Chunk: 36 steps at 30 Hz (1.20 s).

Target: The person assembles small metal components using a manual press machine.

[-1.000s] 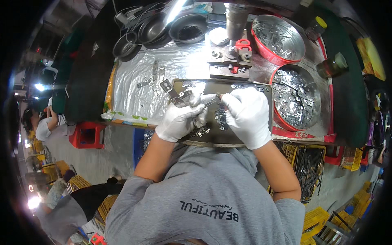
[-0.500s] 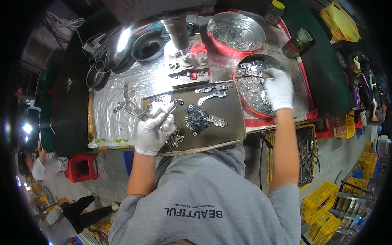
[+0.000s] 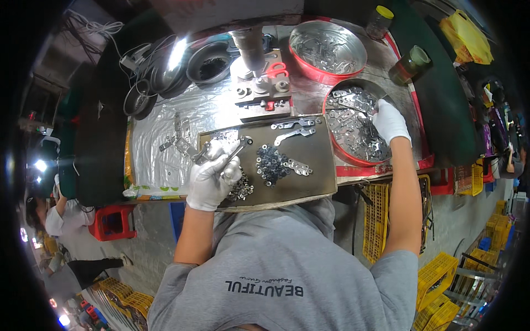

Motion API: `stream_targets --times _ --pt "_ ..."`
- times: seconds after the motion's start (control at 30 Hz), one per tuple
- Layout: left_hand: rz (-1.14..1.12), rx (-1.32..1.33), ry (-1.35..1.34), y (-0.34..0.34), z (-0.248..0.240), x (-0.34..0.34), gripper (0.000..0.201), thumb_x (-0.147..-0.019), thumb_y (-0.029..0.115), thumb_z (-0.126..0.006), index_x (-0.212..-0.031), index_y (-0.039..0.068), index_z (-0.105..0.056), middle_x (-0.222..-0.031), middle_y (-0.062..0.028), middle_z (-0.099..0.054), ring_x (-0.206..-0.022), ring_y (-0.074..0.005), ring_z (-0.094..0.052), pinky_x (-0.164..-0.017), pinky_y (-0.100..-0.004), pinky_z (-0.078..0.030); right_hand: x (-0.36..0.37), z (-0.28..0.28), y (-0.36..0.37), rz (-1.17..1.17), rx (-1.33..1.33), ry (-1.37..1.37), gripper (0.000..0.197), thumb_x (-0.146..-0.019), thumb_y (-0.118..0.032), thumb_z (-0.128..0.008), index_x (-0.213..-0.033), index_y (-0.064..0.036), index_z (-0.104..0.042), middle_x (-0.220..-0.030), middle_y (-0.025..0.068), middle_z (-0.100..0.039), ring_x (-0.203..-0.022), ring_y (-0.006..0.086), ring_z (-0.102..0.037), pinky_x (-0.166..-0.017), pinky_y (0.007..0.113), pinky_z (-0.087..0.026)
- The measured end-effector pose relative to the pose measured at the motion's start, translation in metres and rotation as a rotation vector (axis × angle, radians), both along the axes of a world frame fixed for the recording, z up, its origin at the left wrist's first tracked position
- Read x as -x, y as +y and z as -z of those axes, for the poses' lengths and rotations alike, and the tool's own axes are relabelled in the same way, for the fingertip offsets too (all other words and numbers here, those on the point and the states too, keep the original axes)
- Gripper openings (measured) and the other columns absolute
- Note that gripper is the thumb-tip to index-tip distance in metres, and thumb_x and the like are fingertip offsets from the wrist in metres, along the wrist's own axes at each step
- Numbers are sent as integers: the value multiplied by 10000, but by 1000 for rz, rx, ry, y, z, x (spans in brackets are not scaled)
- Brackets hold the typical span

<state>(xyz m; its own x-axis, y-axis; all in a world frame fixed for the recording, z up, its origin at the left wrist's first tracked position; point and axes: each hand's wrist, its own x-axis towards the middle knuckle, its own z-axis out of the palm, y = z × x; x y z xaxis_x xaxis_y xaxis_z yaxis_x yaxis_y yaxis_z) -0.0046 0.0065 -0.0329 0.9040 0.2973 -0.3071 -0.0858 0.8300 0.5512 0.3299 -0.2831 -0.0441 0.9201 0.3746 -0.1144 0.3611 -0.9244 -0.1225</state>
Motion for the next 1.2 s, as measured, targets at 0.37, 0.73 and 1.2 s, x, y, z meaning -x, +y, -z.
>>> stream_targets --times 0.37,0.73,1.2 --pt "-52 51 -13 -9 -11 -3 173 -902 -33 -524 -878 126 -461 -1100 -163 -605 -747 -166 -517 -583 -285 -403 15 -18 65 126 -712 610 125 -866 -105 -708 -955 -35 -655 -790 -10 -638 -614 71 -560 -570 225 -452" --pt "-31 108 -150 0 6 3 99 -948 -25 -529 -969 58 -480 -1285 -217 -585 -760 -161 -546 -670 -304 -457 27 44 80 -51 -544 203 292 -887 -205 -683 -1078 16 -691 -829 136 -701 -793 169 -661 -751 309 -503" --pt "-89 -1189 -113 -12 -8 -27 354 -994 -36 -449 -1341 -57 -516 -1353 -124 -562 -1176 -154 -554 -1001 -285 -443 166 -46 133 -142 -1224 860 270 -1026 -300 -526 -956 -45 -586 -701 -17 -551 -571 52 -487 -517 209 -387"
